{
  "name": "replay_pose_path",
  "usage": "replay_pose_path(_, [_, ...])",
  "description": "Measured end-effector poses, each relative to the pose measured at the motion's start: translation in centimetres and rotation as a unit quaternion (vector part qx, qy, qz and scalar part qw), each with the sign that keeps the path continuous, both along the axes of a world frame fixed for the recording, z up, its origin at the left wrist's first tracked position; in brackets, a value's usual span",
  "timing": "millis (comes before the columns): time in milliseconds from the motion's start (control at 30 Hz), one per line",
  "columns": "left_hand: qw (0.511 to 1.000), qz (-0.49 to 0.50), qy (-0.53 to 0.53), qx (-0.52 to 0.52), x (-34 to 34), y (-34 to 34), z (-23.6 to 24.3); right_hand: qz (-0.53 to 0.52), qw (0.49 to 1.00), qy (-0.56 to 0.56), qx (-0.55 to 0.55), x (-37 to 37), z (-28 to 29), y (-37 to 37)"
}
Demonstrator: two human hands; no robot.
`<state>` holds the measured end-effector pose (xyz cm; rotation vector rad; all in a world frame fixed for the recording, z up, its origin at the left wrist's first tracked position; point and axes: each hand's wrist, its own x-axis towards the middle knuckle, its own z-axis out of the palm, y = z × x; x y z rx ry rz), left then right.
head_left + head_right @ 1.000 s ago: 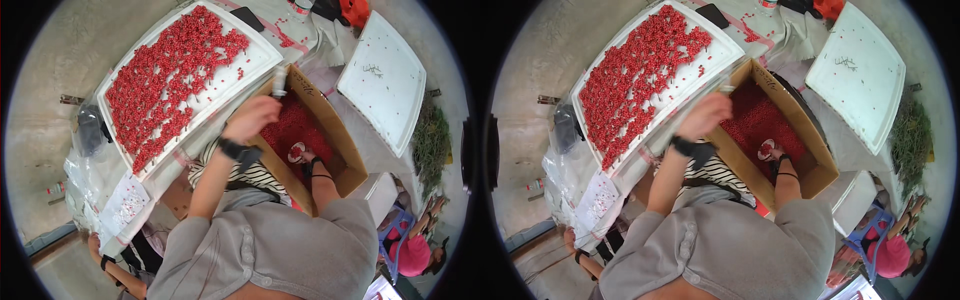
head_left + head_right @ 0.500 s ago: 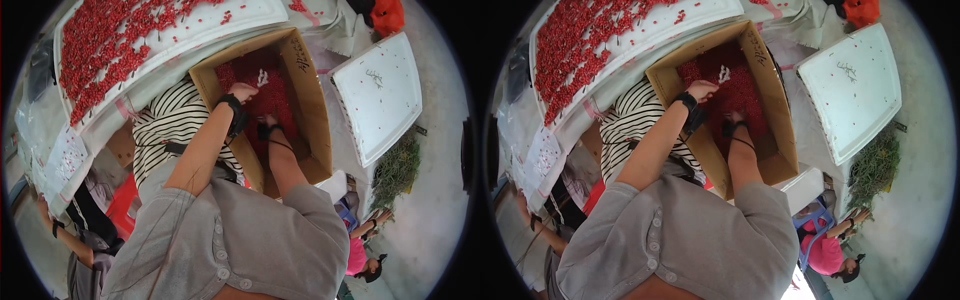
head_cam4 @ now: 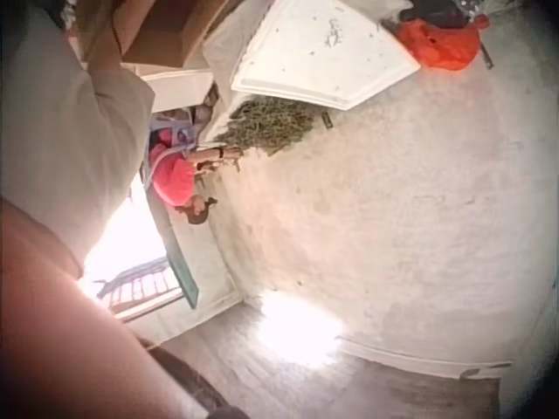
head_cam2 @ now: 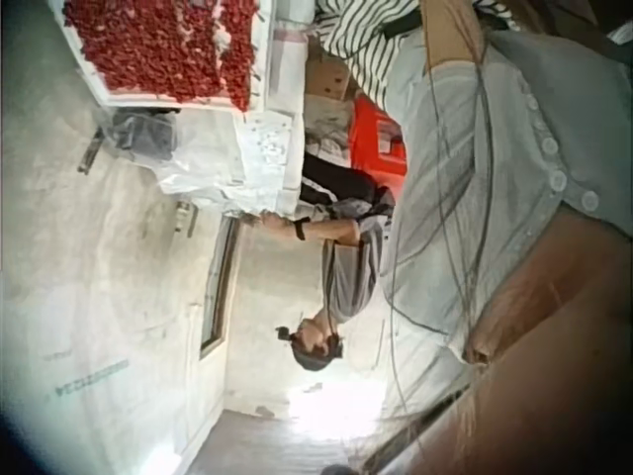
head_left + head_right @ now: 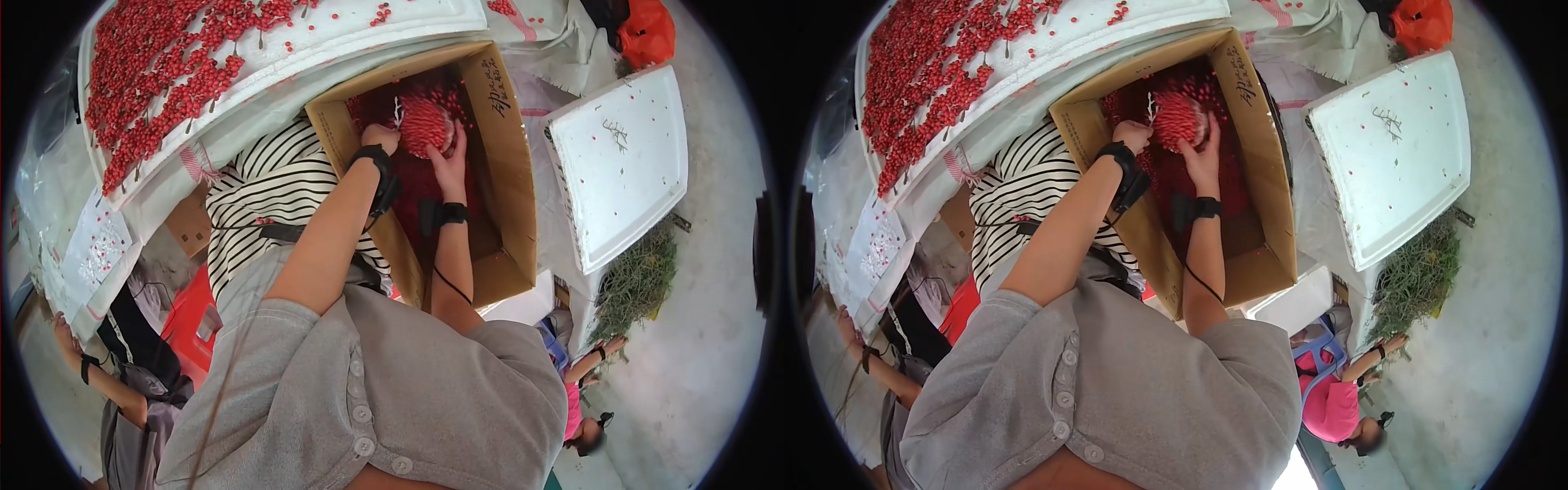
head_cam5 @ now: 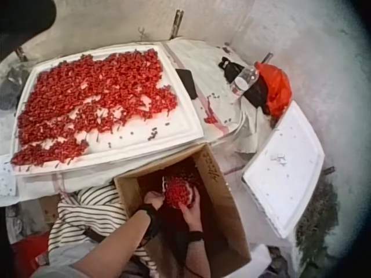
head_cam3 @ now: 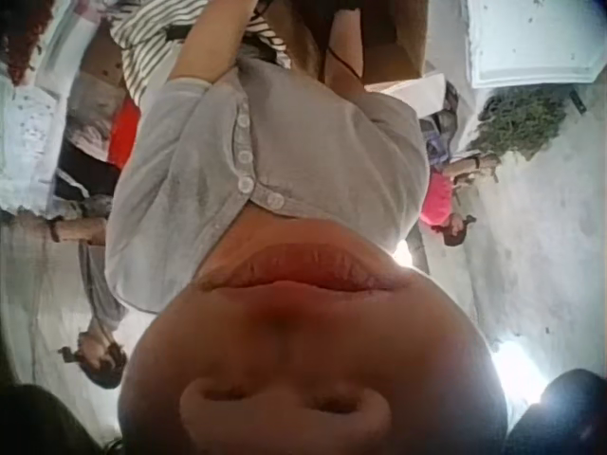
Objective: Packing small red items into a cardboard box.
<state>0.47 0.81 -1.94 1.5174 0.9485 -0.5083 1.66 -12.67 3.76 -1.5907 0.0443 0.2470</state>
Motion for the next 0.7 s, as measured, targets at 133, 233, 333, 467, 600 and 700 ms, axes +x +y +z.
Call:
replay_pose_path(133, [1.0, -0.008, 0.009, -0.007, 0.1, 0.2, 0.3, 0.124, 0.891, -0.215, -0.38, -0.6, 2.9, 0.4])
replay_pose_path(233, [1.0, -0.003, 0.004, -0.017, 0.0, 0.4, 1.0, -0.012, 0.886, -0.152, -0.439, -1.9, -1.8, -1.6])
replay_pose_path(333, [0.999, -0.015, -0.008, -0.045, -0.2, 0.3, 1.7, -0.147, 0.89, 0.005, -0.433, -3.6, -11.6, -5.7])
replay_pose_path(467, [0.992, 0.084, -0.077, -0.058, -0.4, 0.5, 2.5, -0.083, 0.882, 0.463, 0.03, -6.2, -20.7, -8.7])
replay_pose_path(600, [0.994, 0.031, -0.009, -0.103, -0.2, 0.7, 3.3, -0.079, 0.83, 0.55, 0.035, -6.9, -18.1, -5.3])
replay_pose_path(700, [0.977, 0.146, -0.026, -0.152, -0.2, 0.4, 3.8, -0.107, 0.779, 0.605, 0.13, -4.7, -14.0, -2.0])
